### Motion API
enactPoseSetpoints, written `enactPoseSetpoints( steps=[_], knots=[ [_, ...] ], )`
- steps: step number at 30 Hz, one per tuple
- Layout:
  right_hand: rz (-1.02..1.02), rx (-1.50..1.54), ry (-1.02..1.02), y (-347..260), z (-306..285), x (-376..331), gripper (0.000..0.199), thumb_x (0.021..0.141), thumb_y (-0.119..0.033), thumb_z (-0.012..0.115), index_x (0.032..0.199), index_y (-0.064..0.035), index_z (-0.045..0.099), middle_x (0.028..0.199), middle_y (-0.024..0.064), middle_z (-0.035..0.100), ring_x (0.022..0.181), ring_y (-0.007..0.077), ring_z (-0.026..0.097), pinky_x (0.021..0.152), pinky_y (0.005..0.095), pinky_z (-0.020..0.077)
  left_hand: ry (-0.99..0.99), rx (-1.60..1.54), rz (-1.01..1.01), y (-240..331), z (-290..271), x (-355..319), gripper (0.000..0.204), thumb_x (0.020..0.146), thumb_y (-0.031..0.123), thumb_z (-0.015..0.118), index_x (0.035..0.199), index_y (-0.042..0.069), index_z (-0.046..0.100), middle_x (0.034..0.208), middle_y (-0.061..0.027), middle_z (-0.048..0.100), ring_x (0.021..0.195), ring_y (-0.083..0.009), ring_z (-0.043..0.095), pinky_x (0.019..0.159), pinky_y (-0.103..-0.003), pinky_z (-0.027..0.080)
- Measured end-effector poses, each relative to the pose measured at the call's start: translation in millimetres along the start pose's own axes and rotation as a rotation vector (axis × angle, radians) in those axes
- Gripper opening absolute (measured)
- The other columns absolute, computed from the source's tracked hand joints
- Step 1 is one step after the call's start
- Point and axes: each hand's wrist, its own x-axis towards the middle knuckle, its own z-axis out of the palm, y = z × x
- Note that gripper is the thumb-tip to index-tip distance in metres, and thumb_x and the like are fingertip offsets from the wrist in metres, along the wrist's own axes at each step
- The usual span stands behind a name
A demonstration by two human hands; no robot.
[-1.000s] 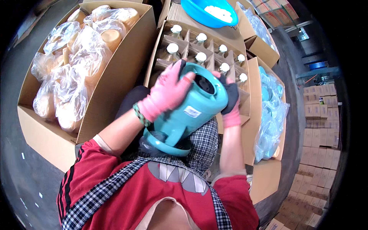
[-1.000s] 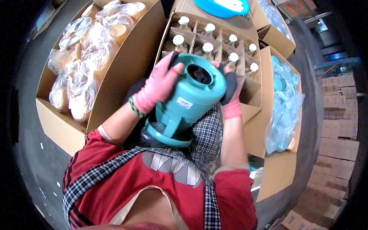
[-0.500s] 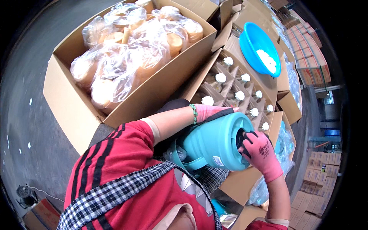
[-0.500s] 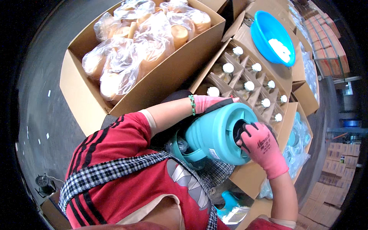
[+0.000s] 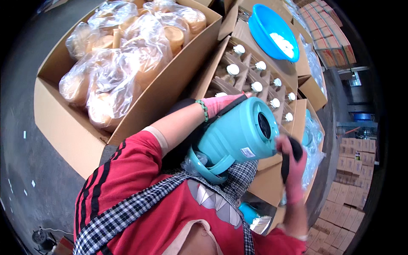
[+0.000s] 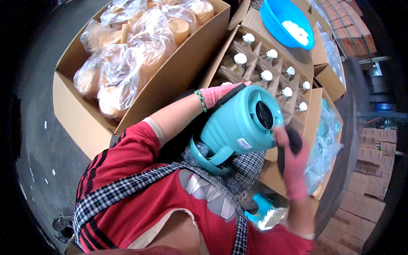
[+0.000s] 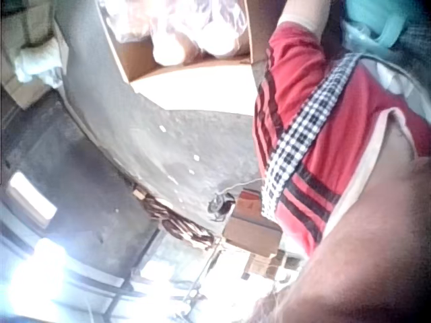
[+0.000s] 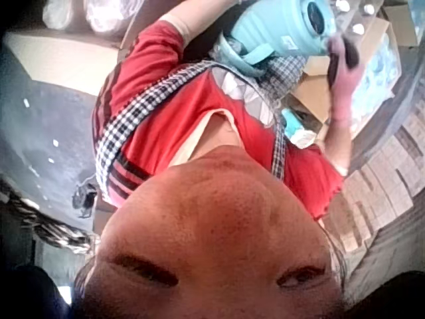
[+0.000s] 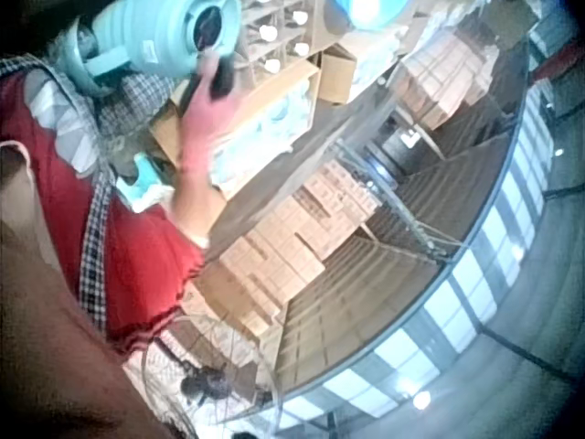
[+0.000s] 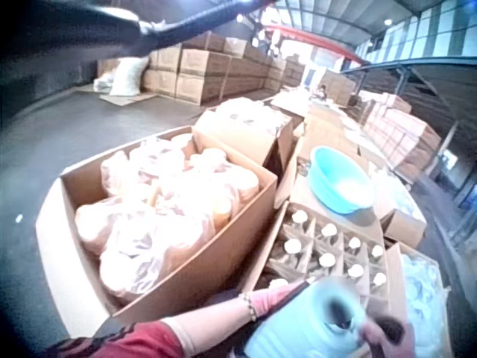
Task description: The person sits on the floor in a warehouse and assembles electric kettles. They remove kettles from plastic bags, insert stainless steel inner pots, and secure the lids. The person handles both beige and teal kettles, placing the assembled units back into boxes.
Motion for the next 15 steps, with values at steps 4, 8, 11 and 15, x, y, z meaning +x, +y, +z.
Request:
enactPoseSetpoints(
  steps=[4,8,11,15],
  knots=[
    [0.458,0.291,-0.278,57.1,44.3,-87.5,0.037,0.083,-0.028,0.051,0.1,0.005,0.052,0.099,0.0131,0.057,0.09,0.0174,0.054,0.08,0.0292,0.0405,-0.07,0.16,0.061,-6.3,-15.8,16.7,0.032,0.086,0.038,0.045,0.093,0.009,0.056,0.082,-0.0001,0.06,0.07,-0.0069,0.055,0.065,-0.023,0.048],
    [0.462,0.457,-0.253,53.3,104.4,-81.2,0.035,0.081,-0.029,0.055,0.1,0.0003,0.053,0.082,0.005,0.057,0.081,0.013,0.05,0.079,0.0251,0.0369,-0.167,-0.252,-0.065,-21.0,-32.6,35.3,0.031,0.088,0.034,0.042,0.101,0.009,0.053,0.088,-0.0027,0.059,0.076,-0.0091,0.055,0.07,-0.023,0.047],
    [0.549,0.749,-0.101,60.2,106.2,-84.0,0.031,0.081,-0.028,0.055,0.091,0.001,0.055,0.077,0.006,0.058,0.075,0.0129,0.052,0.074,0.0267,0.039,0.251,1.175,0.399,-19.2,2.5,4.8,0.031,0.086,0.028,0.046,0.103,0.003,0.051,0.099,-0.0086,0.057,0.09,-0.0167,0.052,0.082,-0.03,0.041],
    [0.444,0.611,0.046,61.9,54.7,-103.1,0.033,0.084,-0.03,0.046,0.076,0.0008,0.055,0.069,0.0096,0.057,0.067,0.014,0.052,0.066,0.0266,0.0419,0.719,2.061,0.524,-48.9,31.4,-108.2,0.037,0.081,0.032,0.05,0.099,0.0,0.051,0.101,-0.0186,0.052,0.097,-0.0287,0.048,0.086,-0.036,0.036]
  ],
)
